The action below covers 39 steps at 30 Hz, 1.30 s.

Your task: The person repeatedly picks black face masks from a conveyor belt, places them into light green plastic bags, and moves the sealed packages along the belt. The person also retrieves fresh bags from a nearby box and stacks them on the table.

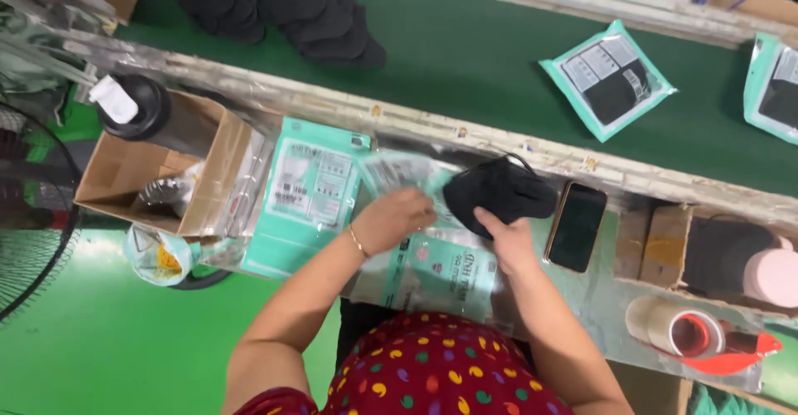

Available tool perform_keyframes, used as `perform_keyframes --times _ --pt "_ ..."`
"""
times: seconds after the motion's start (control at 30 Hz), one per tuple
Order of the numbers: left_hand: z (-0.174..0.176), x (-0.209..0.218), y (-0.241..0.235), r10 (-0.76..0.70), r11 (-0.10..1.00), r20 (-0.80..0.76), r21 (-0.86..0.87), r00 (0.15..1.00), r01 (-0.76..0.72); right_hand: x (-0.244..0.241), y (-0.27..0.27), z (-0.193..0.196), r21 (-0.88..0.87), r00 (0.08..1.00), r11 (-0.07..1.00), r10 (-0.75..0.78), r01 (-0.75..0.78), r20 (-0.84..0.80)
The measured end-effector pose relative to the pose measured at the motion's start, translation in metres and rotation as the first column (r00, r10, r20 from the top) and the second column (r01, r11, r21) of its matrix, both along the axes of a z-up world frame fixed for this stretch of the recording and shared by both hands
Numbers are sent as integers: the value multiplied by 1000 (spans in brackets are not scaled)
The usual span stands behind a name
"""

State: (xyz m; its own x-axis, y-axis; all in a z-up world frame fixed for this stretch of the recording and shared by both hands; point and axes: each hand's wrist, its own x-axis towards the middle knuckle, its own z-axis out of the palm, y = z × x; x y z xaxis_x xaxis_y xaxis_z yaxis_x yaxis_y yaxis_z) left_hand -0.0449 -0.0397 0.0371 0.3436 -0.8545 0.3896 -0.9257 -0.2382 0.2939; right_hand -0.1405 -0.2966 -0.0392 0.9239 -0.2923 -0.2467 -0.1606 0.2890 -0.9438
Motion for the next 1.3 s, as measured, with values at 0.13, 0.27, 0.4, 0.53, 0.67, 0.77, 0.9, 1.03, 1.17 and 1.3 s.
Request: perform_keyframes --times 0.13,0.27,0.4,0.53,0.67,0.77,0.9,1.03,1.17,1.3 --pt "4 -15 -9 -96 995 -38 -44 995 94 -27 -1 -38 -306 944 918 166 -254 -285" --pt "29 -3 -23 51 959 -113 -272 992 -80 -20 14 -3 -187 957 944 286 -272 55" --pt "-2 -3 -17 380 833 -300 -299 875 -465 -35 -5 -65 -241 945 916 328 -321 -15" --pt "7 6 -13 386 833 -399 -237 832 -500 -27 -2 -34 -240 978 953 205 -187 49" --pt "25 -14 -31 332 856 -316 -296 889 -425 -25 2 3 -562 784 590 593 -579 -185" --pt "21 -12 -43 234 920 -203 -269 951 -284 -12 15 45 -675 665 355 696 -646 -270" --pt "-4 2 -35 387 903 -276 -78 880 -422 -13 4 39 -507 728 717 647 -479 227" --pt "36 0 -28 276 933 -414 -101 867 -345 -18 10 45 -731 897 672 389 -120 210" --pt "50 -12 -32 87 986 -368 -99 926 -133 -12 15 50 -374 924 857 382 -354 1" --pt "44 -18 -32 122 979 -338 -116 933 -170 -14 19 41 -527 926 788 378 -317 9"
